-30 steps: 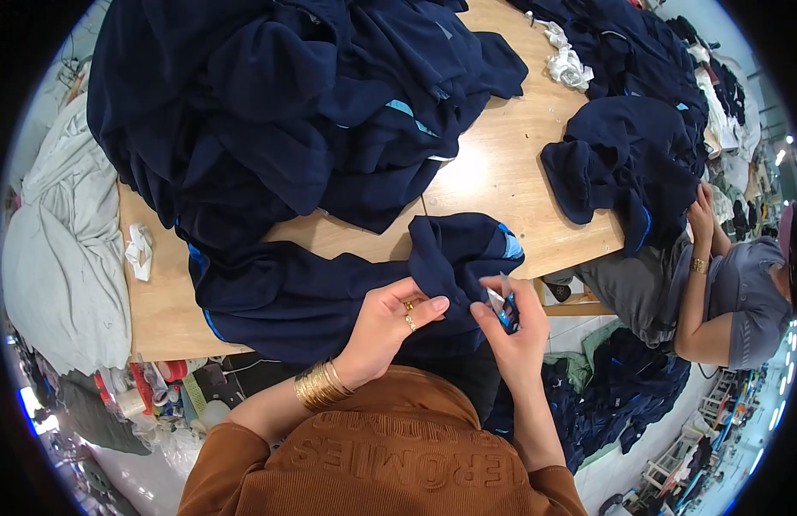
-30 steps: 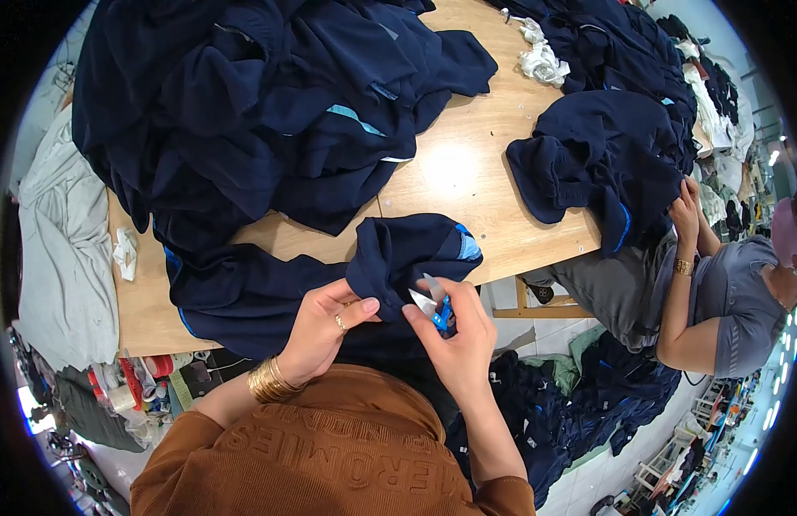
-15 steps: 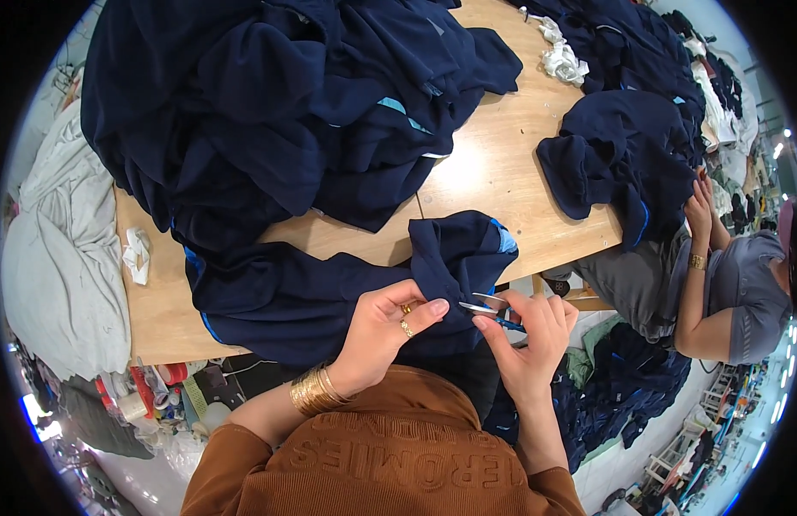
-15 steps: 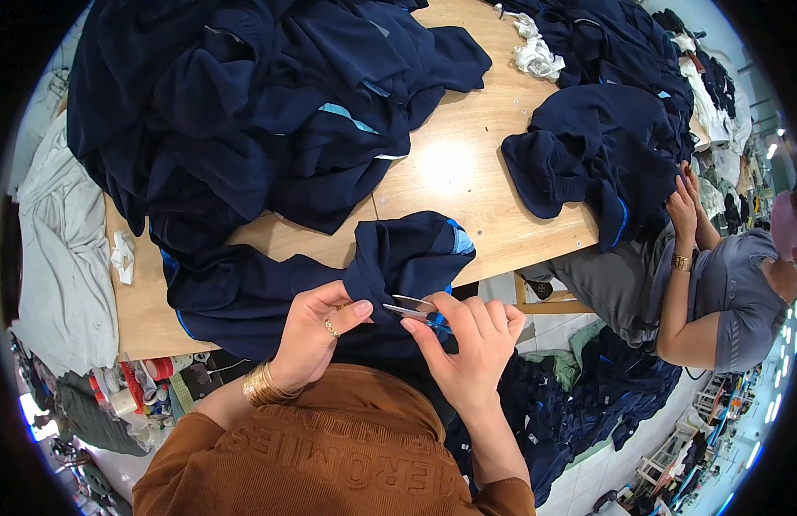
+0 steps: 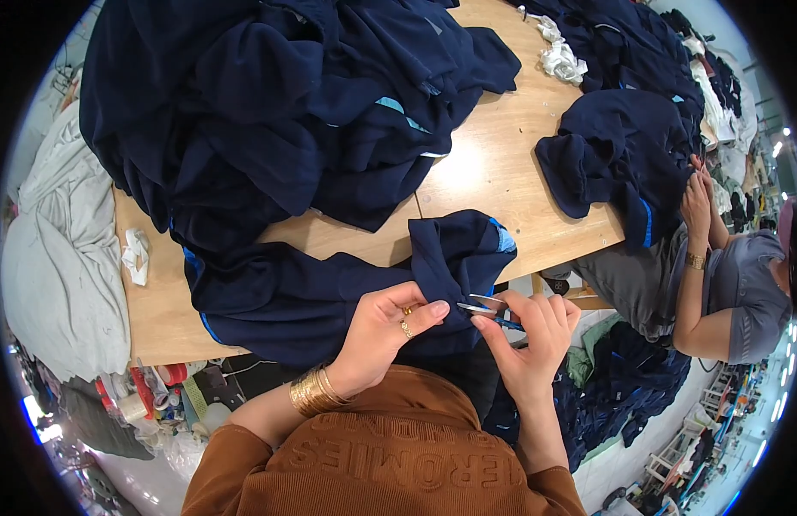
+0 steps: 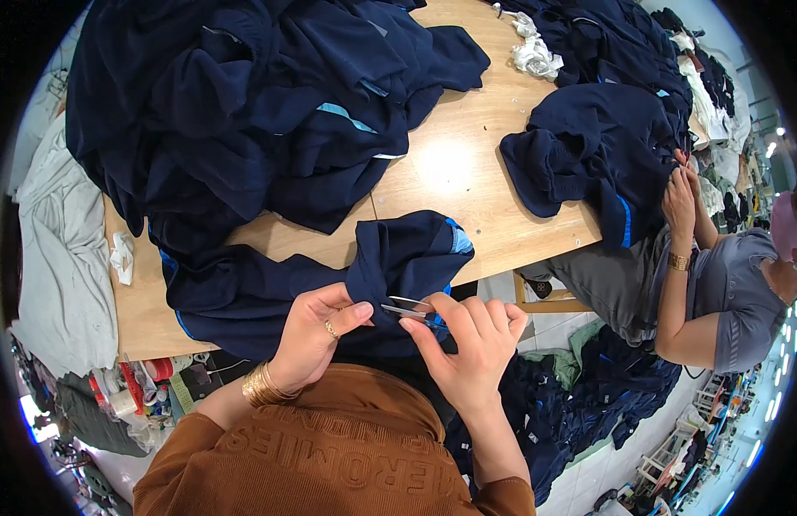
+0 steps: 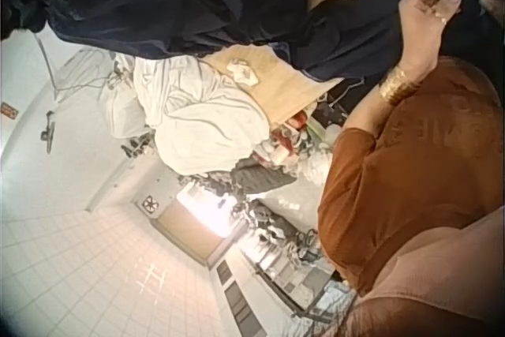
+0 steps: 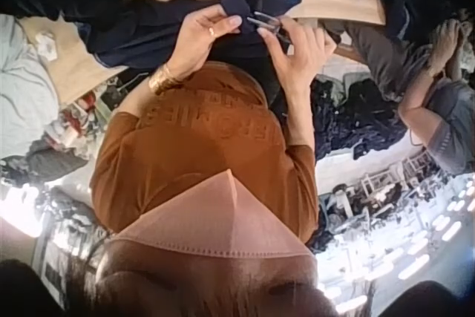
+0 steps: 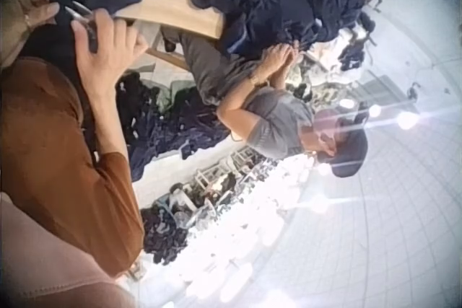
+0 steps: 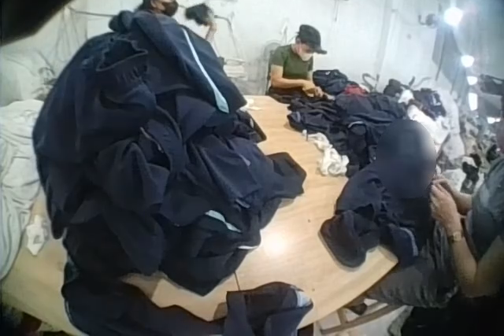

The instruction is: Trimming loose threads from navy blue garments using snips in a factory setting.

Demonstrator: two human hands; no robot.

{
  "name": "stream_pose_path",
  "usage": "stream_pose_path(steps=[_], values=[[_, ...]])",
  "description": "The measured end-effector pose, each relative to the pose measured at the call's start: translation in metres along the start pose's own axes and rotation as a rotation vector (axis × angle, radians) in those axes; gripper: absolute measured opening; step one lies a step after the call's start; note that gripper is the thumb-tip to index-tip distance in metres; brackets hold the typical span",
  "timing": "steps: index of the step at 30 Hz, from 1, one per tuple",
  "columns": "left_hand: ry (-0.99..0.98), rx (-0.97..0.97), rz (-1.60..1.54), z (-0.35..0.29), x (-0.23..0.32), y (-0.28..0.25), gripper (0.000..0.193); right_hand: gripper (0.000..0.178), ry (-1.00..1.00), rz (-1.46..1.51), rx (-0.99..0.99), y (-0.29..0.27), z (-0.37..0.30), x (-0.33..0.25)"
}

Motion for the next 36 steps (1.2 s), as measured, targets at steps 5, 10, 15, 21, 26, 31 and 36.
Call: stream_pose_path(steps=[5,10,15,21,26,31,36], values=[[-0.001,-0.004,0.011,0.0003,-0.0029,-0.0041,0.013,0.026,-0.007,-0.008,-0.001,0.0005,-0.0006,0.0002],[0.032,-0.027,0.036,-0.0004,0.0002,-0.0003,0.01,0.027,-0.009,-0.007,0.006,-0.0007,0.0005,-0.0002],[0.023,-0.018,0.02,-0.0007,-0.0004,-0.001,0.01,0.027,-0.008,-0.015,-0.002,-0.0019,0.0001,-0.0008],[0.028,-0.013,0.023,-0.0006,0.0002,0.0006,0.011,0.027,-0.033,0.006,-0.013,-0.0033,0.0011,-0.0035],[0.014,0.007,0.021,-0.0005,-0.0015,-0.0015,0.012,0.026,-0.005,0.138,-0.03,-0.0016,0.0022,0.0008],[0.005,0.001,0.012,-0.001,0.0006,0.0016,0.015,0.025,-0.071,0.144,-0.048,0.0066,-0.0065,0.0023],[-0.005,-0.017,-0.007,-0.0012,0.0024,0.0034,0.017,0.024,-0.089,0.068,-0.009,0.002,-0.003,0.0006]])
Point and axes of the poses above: each hand's wrist, its own z-axis towards the middle knuckle, its own y-axis out of the palm, x = y × z, the point moved 7 cm from there along z, towards the middle knuckle, and after that the axes turned 12 degrees about -z, right-handed, at the moved point
